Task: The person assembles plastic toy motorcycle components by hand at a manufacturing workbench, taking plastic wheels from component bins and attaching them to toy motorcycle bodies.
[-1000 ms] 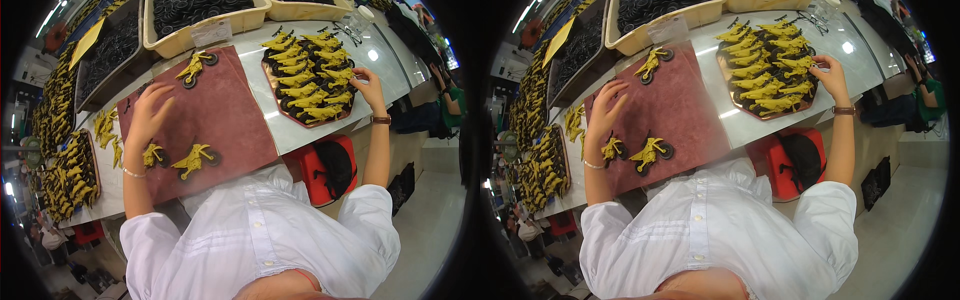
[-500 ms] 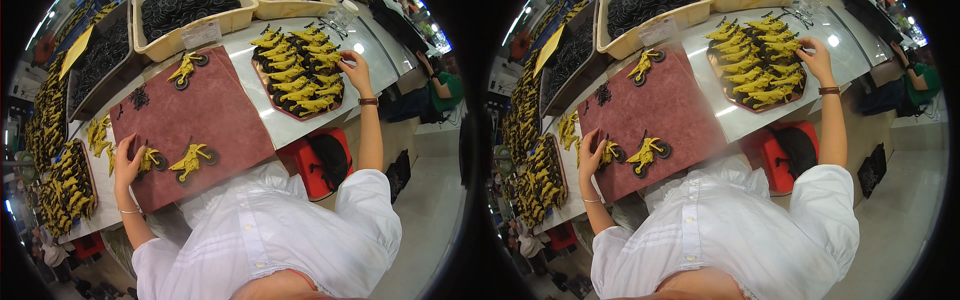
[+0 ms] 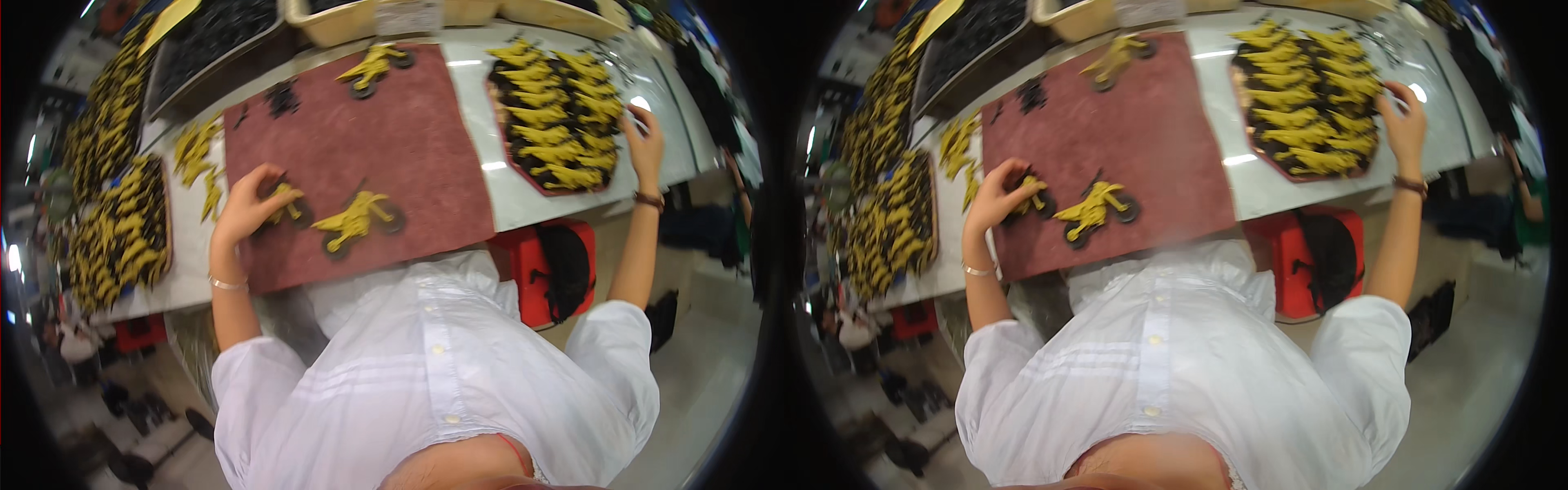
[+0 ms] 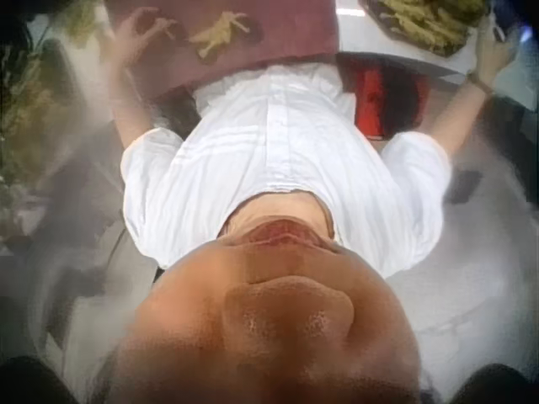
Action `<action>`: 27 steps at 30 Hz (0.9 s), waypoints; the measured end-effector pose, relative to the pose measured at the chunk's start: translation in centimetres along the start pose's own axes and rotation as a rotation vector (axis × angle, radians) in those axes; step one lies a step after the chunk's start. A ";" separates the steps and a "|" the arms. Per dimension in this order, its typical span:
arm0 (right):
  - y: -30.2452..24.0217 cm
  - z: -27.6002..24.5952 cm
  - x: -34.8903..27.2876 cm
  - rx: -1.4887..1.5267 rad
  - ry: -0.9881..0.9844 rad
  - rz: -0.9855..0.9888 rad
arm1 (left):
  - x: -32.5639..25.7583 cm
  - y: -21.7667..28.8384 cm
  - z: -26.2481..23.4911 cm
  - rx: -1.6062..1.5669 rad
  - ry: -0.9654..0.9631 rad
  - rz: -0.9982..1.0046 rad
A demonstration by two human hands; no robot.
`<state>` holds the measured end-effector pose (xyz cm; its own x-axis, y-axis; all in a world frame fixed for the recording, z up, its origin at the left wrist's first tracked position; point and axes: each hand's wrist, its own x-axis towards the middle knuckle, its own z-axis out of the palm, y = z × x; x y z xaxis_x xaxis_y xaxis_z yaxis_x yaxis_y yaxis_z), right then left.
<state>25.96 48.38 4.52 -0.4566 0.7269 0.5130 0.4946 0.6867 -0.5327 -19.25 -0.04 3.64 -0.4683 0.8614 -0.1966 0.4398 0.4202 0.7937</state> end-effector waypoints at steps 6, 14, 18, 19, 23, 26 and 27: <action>-16.7 7.3 -5.3 0.421 -0.087 -0.012 | -1.5 0.6 -0.1 -0.001 0.079 0.002; -30.0 17.5 -13.8 0.426 -0.648 -0.278 | -0.8 3.0 0.9 -0.255 0.194 0.064; -30.2 17.7 -13.4 0.472 -0.757 -0.216 | 0.3 3.3 2.9 -0.442 0.223 0.108; -30.3 17.4 -13.4 0.459 -0.743 -0.205 | 0.5 3.6 3.4 -0.446 0.206 0.122; -30.8 15.9 -13.5 0.583 -0.657 -0.315 | 1.2 5.2 4.9 -0.442 0.035 0.140; -29.8 16.2 -13.5 0.509 -0.399 -0.378 | 1.4 6.8 5.1 -0.396 -0.193 0.079; -29.4 16.2 -13.5 0.514 -0.371 -0.362 | 1.2 7.6 5.1 -0.352 -0.240 0.104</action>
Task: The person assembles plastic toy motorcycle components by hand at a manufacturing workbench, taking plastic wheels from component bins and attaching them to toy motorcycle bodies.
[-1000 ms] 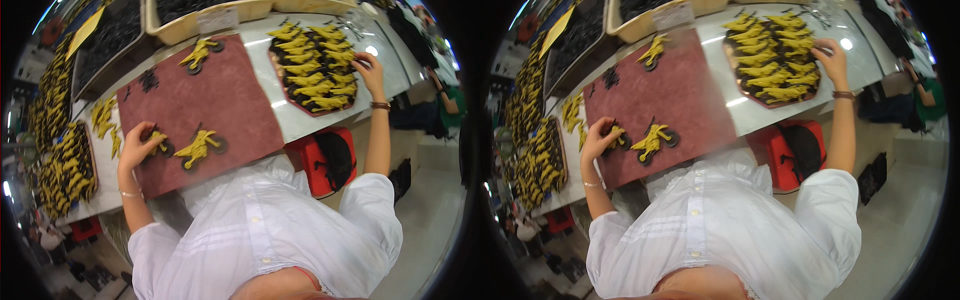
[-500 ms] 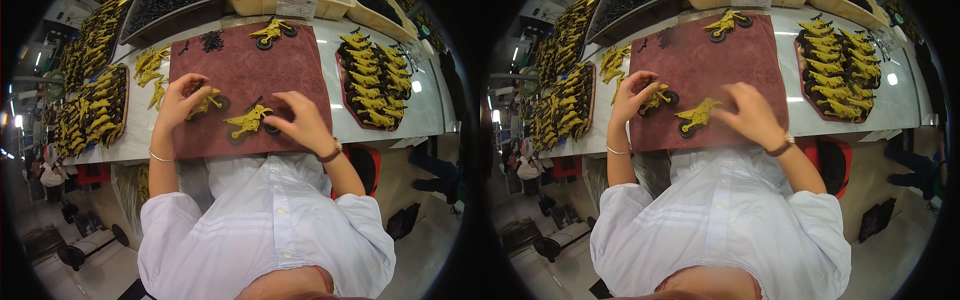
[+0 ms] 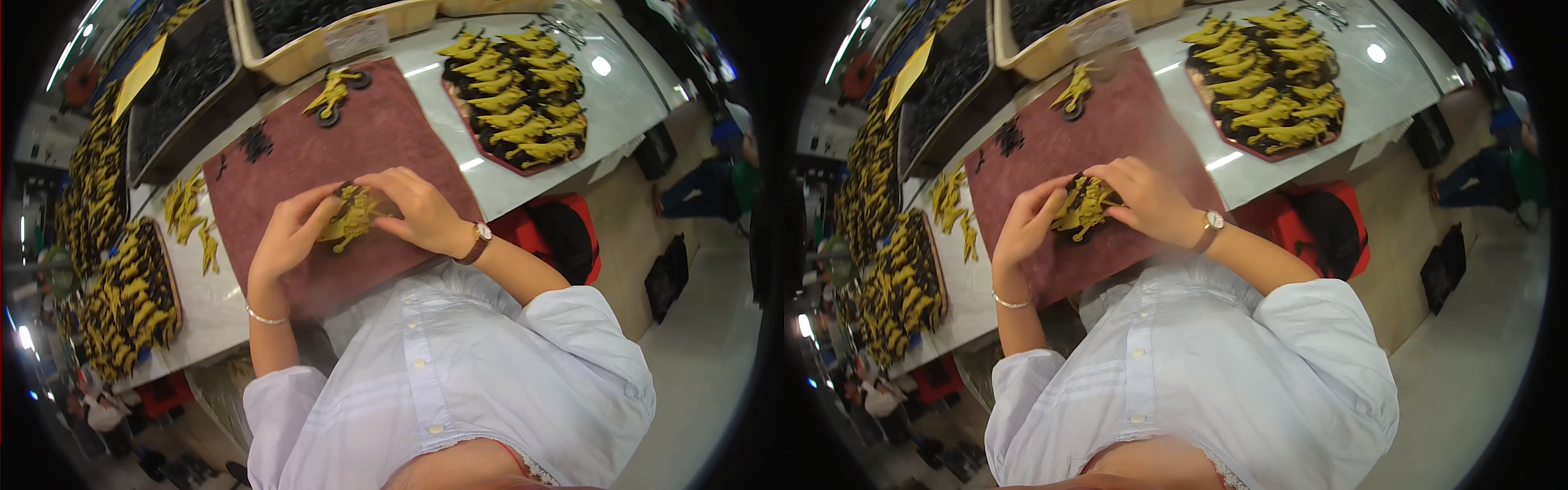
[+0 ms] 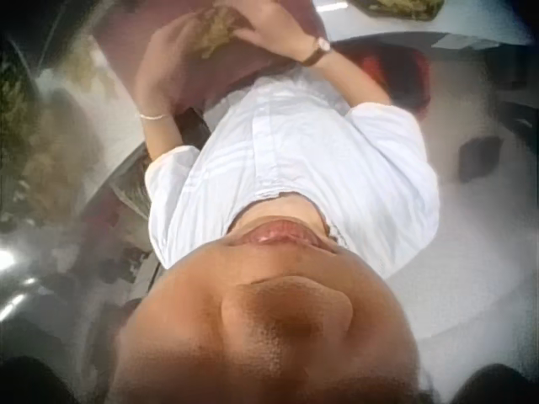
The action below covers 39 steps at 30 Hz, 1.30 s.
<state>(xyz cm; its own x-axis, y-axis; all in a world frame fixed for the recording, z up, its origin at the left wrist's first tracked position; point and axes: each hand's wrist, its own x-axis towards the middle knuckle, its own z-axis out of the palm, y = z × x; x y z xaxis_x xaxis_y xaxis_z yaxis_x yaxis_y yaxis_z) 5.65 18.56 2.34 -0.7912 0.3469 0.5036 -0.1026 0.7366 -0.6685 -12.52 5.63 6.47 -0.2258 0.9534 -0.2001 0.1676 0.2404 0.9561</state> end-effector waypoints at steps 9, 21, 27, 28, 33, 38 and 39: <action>2.7 -11.7 -1.8 -0.204 0.132 -0.002 | 0.8 -2.3 -0.5 0.214 -0.051 0.019; 15.5 -30.9 -5.4 -0.074 0.156 0.463 | 1.8 -1.5 0.8 0.142 0.025 0.016; 16.0 -31.1 -5.5 -0.114 0.185 0.448 | 2.7 -1.8 1.2 0.092 0.036 -0.026; 15.9 -31.2 -5.4 -0.112 0.188 0.451 | 2.9 -1.8 1.2 0.101 0.033 -0.024; 15.6 -31.4 -4.8 -0.250 0.161 0.365 | 3.4 -1.4 1.3 0.095 0.037 -0.039; 16.2 -31.3 -6.2 -0.204 0.121 0.475 | 3.8 -1.6 1.3 0.105 0.022 -0.017; 16.0 -31.3 -6.3 -0.149 0.115 0.502 | 3.8 -1.7 1.3 0.104 0.022 -0.020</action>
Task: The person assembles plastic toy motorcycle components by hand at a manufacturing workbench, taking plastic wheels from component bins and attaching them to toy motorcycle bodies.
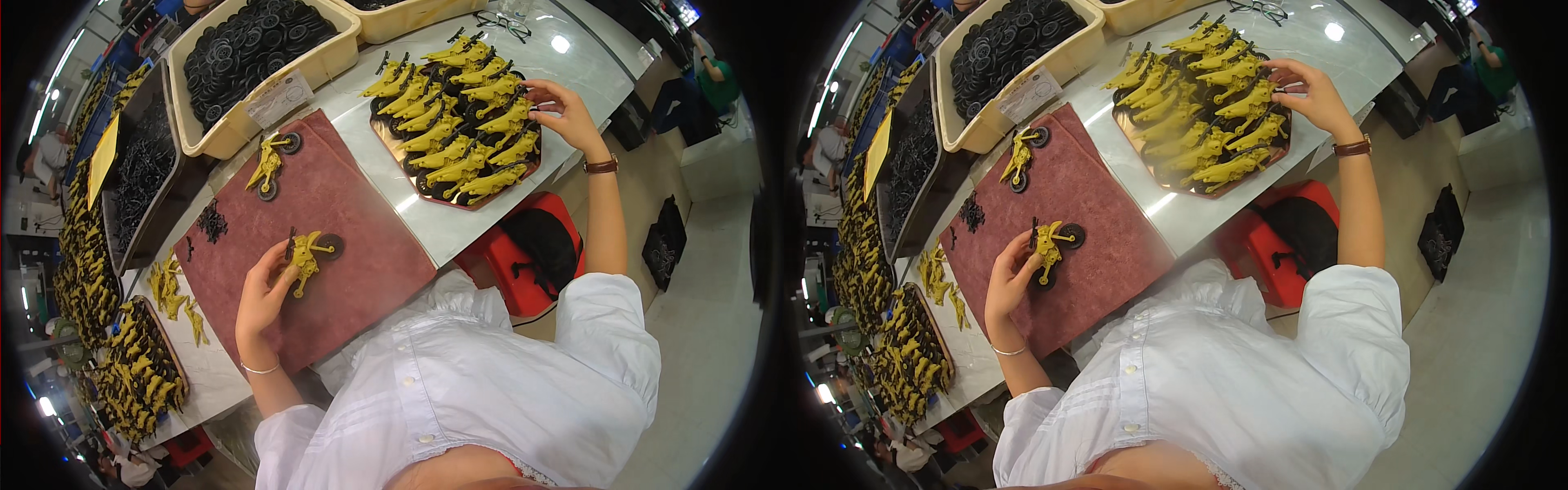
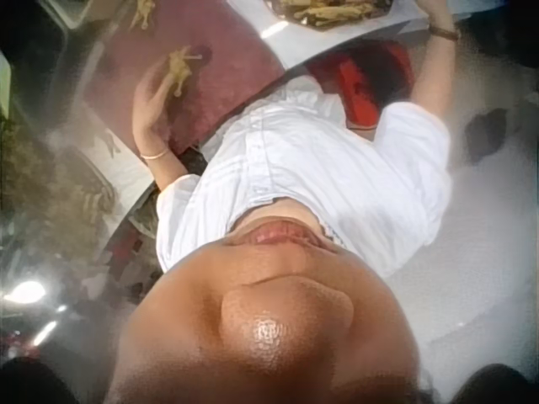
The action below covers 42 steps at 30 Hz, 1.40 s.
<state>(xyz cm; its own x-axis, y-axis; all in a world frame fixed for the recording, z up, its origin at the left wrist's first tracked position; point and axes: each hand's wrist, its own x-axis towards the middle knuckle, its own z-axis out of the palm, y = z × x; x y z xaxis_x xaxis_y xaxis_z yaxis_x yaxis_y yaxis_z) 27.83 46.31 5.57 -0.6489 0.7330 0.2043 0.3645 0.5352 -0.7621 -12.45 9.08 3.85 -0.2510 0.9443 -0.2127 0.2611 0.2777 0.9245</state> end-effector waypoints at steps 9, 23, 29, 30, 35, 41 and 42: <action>0.4 0.8 -1.5 0.007 0.101 0.022 | 0.4 -0.2 -0.2 -0.074 0.032 0.030; -15.6 18.2 -4.4 0.220 -0.223 -0.190 | 3.8 5.9 5.7 0.063 -0.212 0.247; -14.4 14.8 -4.6 0.103 -0.186 -0.259 | 9.5 2.6 0.7 0.597 0.239 0.497; -14.3 13.0 -4.3 0.115 -0.143 -0.226 | 10.9 1.1 -0.8 0.682 0.366 0.486; -9.2 2.9 -1.0 0.173 0.128 -0.131 | 13.4 -3.9 -6.1 0.829 0.559 0.250; -3.5 -2.4 1.2 0.106 -0.078 0.010 | 14.1 -2.7 -5.2 0.522 0.406 0.136; -2.9 -2.2 1.6 0.114 -0.121 -0.039 | 14.0 -2.7 -5.1 0.522 0.406 0.135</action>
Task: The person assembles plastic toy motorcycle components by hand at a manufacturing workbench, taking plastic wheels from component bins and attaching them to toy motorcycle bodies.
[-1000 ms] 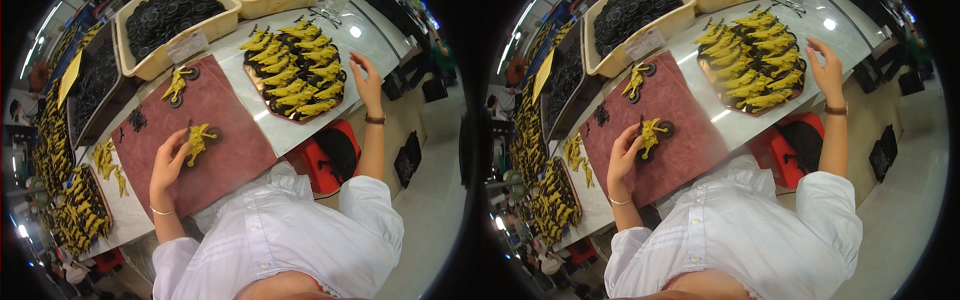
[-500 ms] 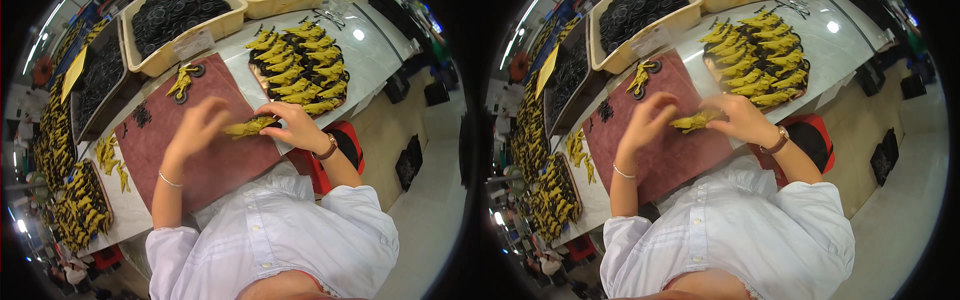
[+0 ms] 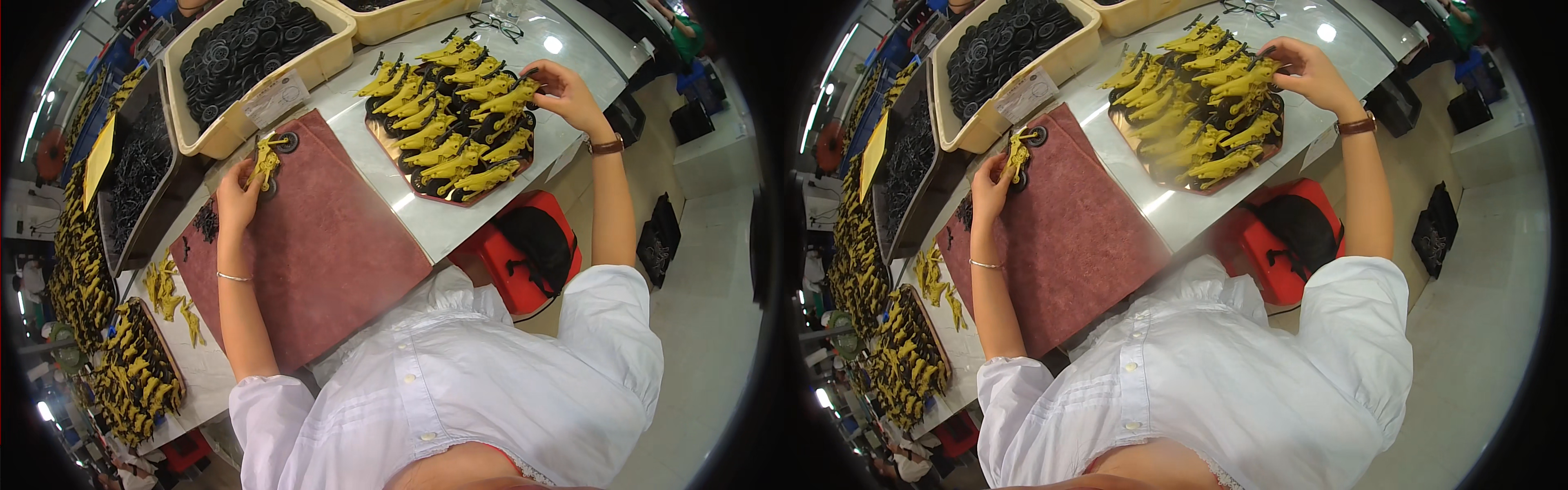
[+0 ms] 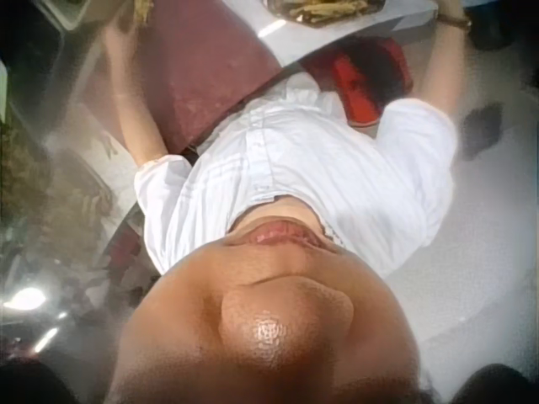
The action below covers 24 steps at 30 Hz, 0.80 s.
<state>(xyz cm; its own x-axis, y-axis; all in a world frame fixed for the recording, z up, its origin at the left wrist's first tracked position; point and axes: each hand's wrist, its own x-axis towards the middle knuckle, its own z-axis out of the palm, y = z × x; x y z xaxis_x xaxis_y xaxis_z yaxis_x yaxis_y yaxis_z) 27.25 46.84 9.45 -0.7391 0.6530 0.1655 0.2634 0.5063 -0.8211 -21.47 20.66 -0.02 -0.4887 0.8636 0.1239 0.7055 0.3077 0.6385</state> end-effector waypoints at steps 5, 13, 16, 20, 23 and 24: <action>2.2 -0.1 0.9 -0.100 -0.085 0.066 | -0.4 -0.1 0.2 -0.156 -0.002 -0.002; 0.6 1.2 -0.7 -0.328 -0.017 0.054 | -0.1 -1.2 0.6 -0.380 0.074 0.035; 0.5 1.2 -1.5 -0.371 0.031 0.033 | -0.5 1.0 0.2 -0.366 0.126 0.029; 0.6 1.5 -2.2 -0.330 0.063 0.063 | -0.5 2.2 0.7 -0.377 0.237 0.152; 0.4 2.1 -2.4 -0.322 0.109 0.058 | -0.8 5.9 1.2 -0.431 0.243 0.174; 0.2 2.0 -2.7 -0.324 0.149 0.068 | -0.7 7.2 2.0 -0.517 0.231 0.186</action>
<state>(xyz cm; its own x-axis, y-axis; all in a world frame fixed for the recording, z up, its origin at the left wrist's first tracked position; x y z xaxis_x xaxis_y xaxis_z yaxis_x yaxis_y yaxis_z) 28.01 44.05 7.76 -0.6210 0.7541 0.2138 0.5093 0.5956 -0.6212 -15.02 23.10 3.00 -0.5212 0.7570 0.3940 0.4766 -0.1248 0.8702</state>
